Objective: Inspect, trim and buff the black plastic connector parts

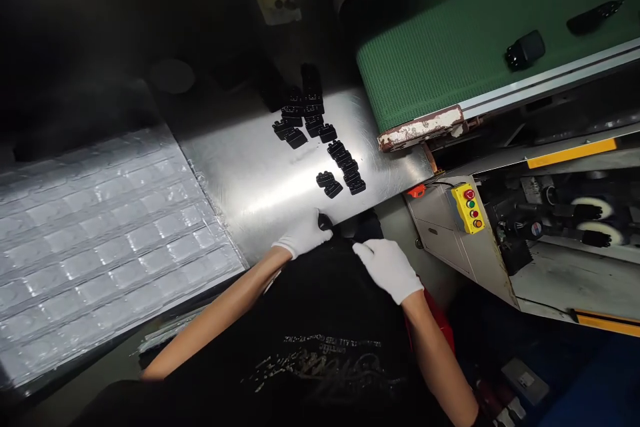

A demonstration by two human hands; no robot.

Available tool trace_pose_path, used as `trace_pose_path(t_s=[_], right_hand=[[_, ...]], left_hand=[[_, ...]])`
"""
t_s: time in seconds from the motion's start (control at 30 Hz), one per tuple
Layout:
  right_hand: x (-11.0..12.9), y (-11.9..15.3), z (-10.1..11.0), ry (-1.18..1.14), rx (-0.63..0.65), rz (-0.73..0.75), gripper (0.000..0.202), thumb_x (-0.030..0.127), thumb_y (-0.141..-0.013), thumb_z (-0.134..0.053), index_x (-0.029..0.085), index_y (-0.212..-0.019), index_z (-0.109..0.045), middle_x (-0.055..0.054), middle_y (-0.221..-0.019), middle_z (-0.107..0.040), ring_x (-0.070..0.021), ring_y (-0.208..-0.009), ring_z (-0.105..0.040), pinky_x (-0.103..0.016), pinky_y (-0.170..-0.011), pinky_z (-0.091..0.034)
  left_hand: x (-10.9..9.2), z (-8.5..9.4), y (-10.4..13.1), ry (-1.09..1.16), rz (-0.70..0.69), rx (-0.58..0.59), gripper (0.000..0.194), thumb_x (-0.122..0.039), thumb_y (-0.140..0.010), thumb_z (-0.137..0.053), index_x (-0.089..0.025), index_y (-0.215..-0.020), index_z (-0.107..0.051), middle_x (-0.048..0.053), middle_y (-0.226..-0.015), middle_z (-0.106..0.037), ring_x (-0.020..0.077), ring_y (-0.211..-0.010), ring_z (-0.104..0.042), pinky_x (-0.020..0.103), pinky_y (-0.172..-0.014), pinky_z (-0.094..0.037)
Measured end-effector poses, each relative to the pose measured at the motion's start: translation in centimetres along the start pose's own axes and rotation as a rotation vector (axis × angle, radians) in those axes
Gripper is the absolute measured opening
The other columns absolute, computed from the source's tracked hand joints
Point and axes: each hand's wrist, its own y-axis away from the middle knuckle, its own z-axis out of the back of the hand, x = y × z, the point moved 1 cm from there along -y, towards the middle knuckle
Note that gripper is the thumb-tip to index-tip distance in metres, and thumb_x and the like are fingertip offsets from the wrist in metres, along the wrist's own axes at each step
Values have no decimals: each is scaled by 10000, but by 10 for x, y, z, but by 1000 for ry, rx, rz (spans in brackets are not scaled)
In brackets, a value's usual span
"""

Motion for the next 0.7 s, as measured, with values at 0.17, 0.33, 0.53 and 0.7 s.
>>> trace_pose_path(t_s=[0.17,0.33,0.53,0.7], right_hand=[[-45,-68,5,223,-133,-68,280,300,-1051,-472,214,-911,-699,-77,-959,-765,-196,-834,-627,-292,-701,-335],[-54,-143,38,439,-267,0,346,287,-1091,-382,208,-1157,-713,-129,-1115,-737,-245,-947,-683,-312,-766,-417],[-53,-213,75,600,-382,221,456,68,-997,-411,145,-1421,-561,-219,-1295,-661,-326,-1159,-622,-401,-907,-459],[-75,-227,78,536,-431,375,483,61,-971,-425,140,-1429,-553,-230,-1367,-627,-325,-1175,-577,-436,-969,-436]], left_hand=[[-10,8,-32,-149,69,-16,395,-421,-952,-632,-79,-1134,-707,255,-1044,-761,419,-1002,-742,468,-857,-559],[-35,5,-61,-199,163,-93,309,-350,-924,-676,-106,-1101,-744,260,-1123,-759,417,-1087,-725,473,-928,-559],[-36,-9,-64,-111,317,-282,447,-484,-933,-651,-116,-1179,-716,256,-1108,-762,433,-1080,-722,491,-914,-550],[-35,-35,-69,39,491,-460,421,-550,-869,-687,-182,-1073,-702,179,-1091,-786,381,-1071,-730,417,-884,-541]])
